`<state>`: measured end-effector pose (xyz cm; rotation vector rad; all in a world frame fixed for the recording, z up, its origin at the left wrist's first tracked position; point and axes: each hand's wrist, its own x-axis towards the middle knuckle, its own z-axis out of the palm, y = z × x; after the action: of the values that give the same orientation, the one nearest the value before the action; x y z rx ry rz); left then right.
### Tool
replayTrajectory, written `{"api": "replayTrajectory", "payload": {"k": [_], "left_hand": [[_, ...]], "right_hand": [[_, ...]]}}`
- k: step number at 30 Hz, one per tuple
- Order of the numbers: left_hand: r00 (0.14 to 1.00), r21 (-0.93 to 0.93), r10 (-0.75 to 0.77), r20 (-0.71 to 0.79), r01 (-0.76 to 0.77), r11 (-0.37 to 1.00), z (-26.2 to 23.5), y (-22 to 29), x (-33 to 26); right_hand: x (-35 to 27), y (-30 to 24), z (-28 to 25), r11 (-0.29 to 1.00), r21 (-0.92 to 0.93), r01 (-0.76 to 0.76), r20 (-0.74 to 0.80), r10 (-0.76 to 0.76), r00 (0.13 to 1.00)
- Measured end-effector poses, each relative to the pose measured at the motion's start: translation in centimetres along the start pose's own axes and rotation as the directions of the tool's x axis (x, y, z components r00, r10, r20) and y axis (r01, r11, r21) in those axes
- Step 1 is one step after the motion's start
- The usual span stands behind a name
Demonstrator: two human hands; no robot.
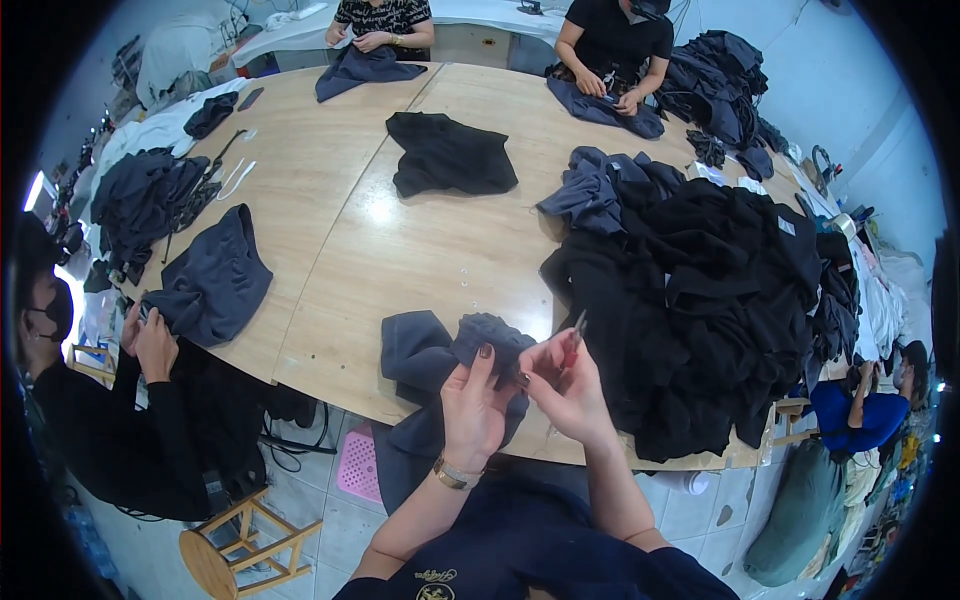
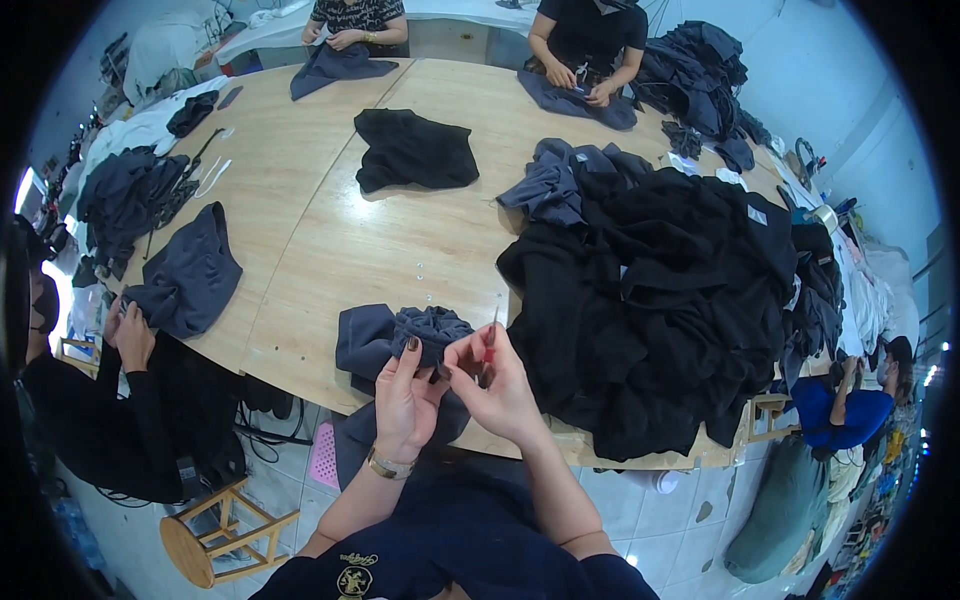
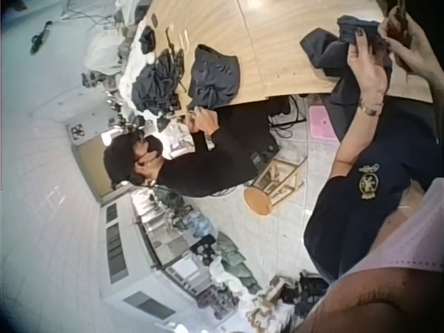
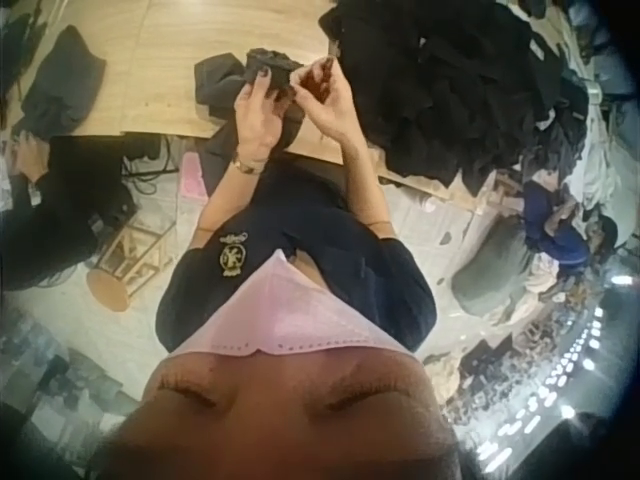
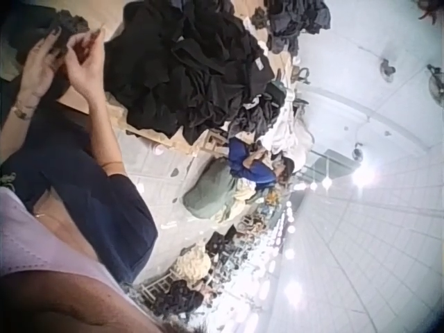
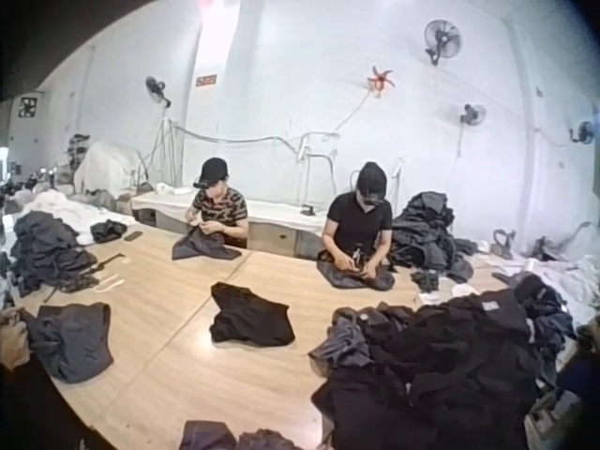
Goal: Inspecting and trimming excess threads from garment pieces at a workshop table.
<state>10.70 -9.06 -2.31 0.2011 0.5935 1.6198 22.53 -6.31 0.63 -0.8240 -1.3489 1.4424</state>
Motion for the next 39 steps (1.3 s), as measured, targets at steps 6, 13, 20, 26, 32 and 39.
{"api": "replayTrajectory", "payload": {"k": [6,13,20,26,32,39], "left_hand": [[0.997,-0.047,-0.052,-0.058,0.049,0.998,0.1,0.6,0.5],[0.997,0.031,0.048,-0.052,-0.046,0.998,-0.2,0.3,0.3],[0.984,0.158,0.174,-0.045,-0.165,0.974,0.2,-0.3,0.1],[0.977,0.208,0.211,-0.014,-0.204,0.957,0.0,-0.8,-0.2],[0.973,0.239,0.231,0.012,-0.227,0.944,-0.6,-1.2,-0.1],[0.994,0.007,0.107,0.000,-0.107,0.994,0.7,0.0,-0.4]], "right_hand": [[-0.7,0.1,-2.4,0.969,0.243,-0.047,0.217,-0.007,0.976],[-0.9,0.6,-1.6,0.750,-0.660,0.043,-0.025,-0.079,0.997],[-0.8,0.9,-1.1,0.335,-0.923,0.190,0.095,-0.278,0.956],[-0.7,0.8,-1.1,0.243,-0.944,0.222,0.134,-0.331,0.934],[-0.6,0.7,-1.1,0.222,-0.952,0.209,0.142,-0.284,0.948],[-0.1,1.7,-0.9,0.912,-0.403,0.075,-0.186,-0.162,0.969]]}}
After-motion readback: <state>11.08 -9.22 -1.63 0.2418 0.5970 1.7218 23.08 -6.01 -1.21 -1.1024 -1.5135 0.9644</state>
